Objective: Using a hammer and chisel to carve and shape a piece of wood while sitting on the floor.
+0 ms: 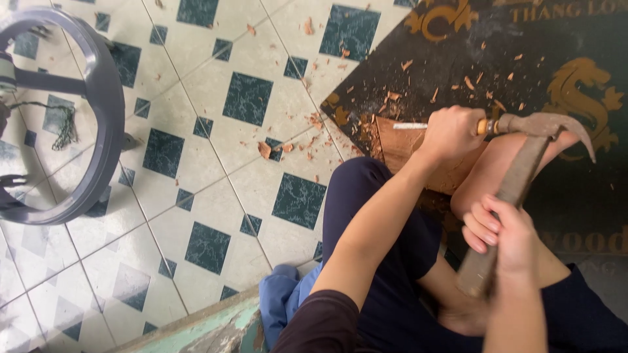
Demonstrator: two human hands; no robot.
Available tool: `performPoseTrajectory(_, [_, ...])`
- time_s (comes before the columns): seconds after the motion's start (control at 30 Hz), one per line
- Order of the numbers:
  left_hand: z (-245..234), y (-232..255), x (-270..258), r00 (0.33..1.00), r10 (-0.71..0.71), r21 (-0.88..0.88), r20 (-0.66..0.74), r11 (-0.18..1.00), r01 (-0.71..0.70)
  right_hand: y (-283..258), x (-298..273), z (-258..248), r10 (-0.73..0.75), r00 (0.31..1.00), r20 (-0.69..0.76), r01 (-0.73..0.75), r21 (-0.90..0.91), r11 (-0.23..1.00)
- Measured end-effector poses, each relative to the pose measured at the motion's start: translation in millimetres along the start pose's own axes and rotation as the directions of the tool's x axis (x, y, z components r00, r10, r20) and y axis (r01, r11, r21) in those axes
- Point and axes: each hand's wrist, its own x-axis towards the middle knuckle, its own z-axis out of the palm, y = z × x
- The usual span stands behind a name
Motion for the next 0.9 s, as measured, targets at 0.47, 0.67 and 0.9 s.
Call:
performPoseTrajectory(0.47, [-30.3, 11.0, 1.6, 0.997, -0.08, -0.042, 0.002, 0.996, 0.08, 0.7, -4.3, 14.0, -0.097, 0.992, -0.078, 0.088, -0.107, 0.99])
performPoseTrajectory(0.67, [-26.3, 8.6, 0.9, 0.999, -0.029, -0.076, -0.021, 0.997, 0.027, 1.2, -3.5, -8.6, -0.038, 0.997, -0.061, 0.032, -0.099, 0.995])
performPoseTrajectory(0.9, [-21.6, 6.1, -1.5, 0.995, 0.066, -0.1, -0.079, 0.992, -0.074, -31.7, -62.2, -1.6, -0.328, 0.931, -0.157, 0.311, -0.124, 0.942])
